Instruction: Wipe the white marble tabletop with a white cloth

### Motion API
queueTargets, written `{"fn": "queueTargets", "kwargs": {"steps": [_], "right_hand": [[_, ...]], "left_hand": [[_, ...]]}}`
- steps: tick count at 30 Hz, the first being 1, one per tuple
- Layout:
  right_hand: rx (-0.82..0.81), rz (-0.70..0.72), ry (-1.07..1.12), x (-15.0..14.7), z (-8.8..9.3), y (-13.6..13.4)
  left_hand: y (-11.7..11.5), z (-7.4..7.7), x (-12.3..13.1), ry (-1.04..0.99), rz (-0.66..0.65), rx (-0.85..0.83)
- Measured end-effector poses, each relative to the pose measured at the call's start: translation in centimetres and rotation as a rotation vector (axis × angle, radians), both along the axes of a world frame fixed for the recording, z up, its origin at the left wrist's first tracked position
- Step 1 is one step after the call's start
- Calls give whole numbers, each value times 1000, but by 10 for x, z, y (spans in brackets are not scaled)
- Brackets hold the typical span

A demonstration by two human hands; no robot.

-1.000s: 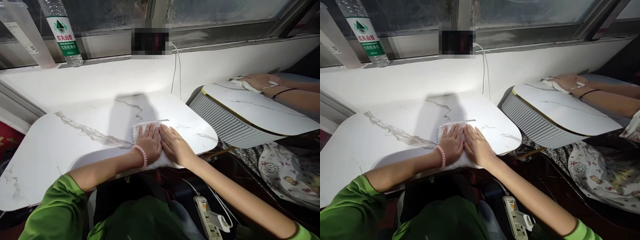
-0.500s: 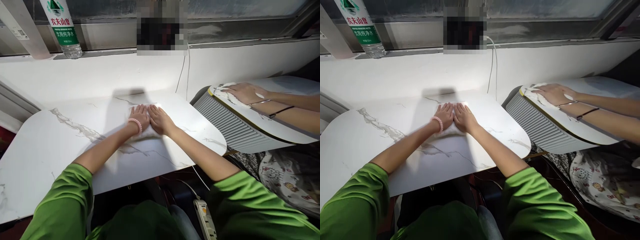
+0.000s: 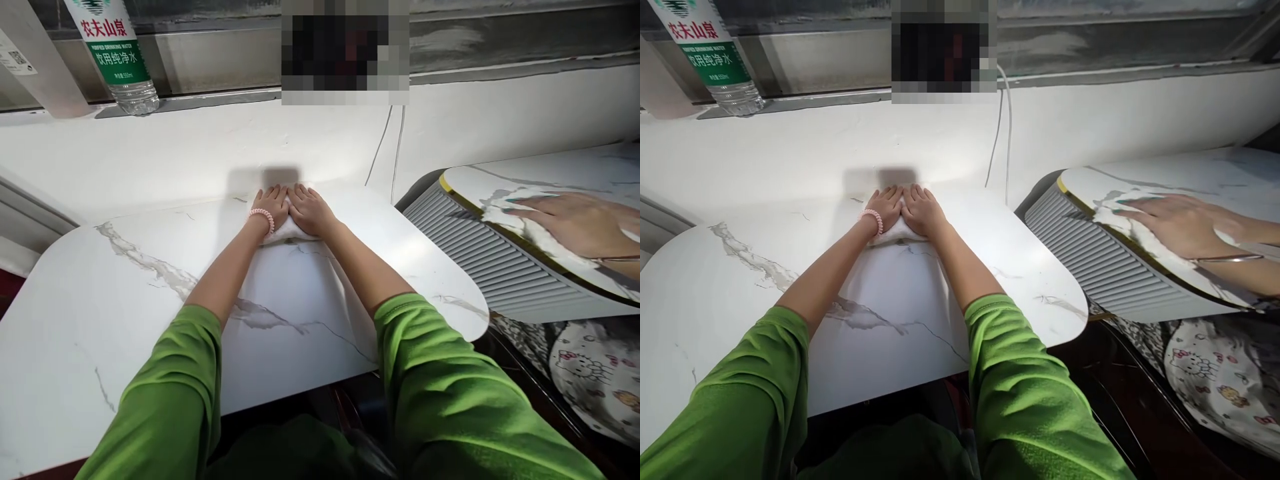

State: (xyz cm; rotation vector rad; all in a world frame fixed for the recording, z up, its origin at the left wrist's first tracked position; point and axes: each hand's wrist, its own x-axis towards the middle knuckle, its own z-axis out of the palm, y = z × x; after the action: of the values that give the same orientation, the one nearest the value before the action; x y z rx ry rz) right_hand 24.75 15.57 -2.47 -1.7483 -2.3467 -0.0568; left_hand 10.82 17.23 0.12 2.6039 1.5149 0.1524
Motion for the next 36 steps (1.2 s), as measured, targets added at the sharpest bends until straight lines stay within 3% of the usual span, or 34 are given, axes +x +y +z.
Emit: {"fn": "queueTargets", "kwargs": {"steps": [4, 8, 12, 18, 21, 23, 26, 29, 32, 36], "right_hand": [[4, -2, 9, -5, 3, -12], [43, 23, -9, -14, 5, -45], [79, 33, -49, -29, 4, -105], [178, 26, -13, -58, -3, -216], [186, 60, -22, -69, -2, -251], [177, 86, -36, -74, 1, -260], [160, 103, -41, -79, 3, -258], [142, 109, -33, -84, 4, -240], [103, 102, -22, -93, 5, -209], [64, 93, 23, -112, 8, -146]], "left_hand": [[-14, 1, -4, 14, 35, 1], [-46, 2, -13, 24, 45, 2], [-98, 1, -30, 28, -1, 31], [-199, 1, -63, 28, -80, 17], [-237, 1, -78, 22, -88, 41], [-251, 1, -85, 26, -80, 50], [-253, 2, -89, 39, -49, 49], [-240, 5, -90, 56, -1, 15], [-213, 7, -94, 78, 69, -42], [-154, 7, -108, 80, 124, -10]]}}
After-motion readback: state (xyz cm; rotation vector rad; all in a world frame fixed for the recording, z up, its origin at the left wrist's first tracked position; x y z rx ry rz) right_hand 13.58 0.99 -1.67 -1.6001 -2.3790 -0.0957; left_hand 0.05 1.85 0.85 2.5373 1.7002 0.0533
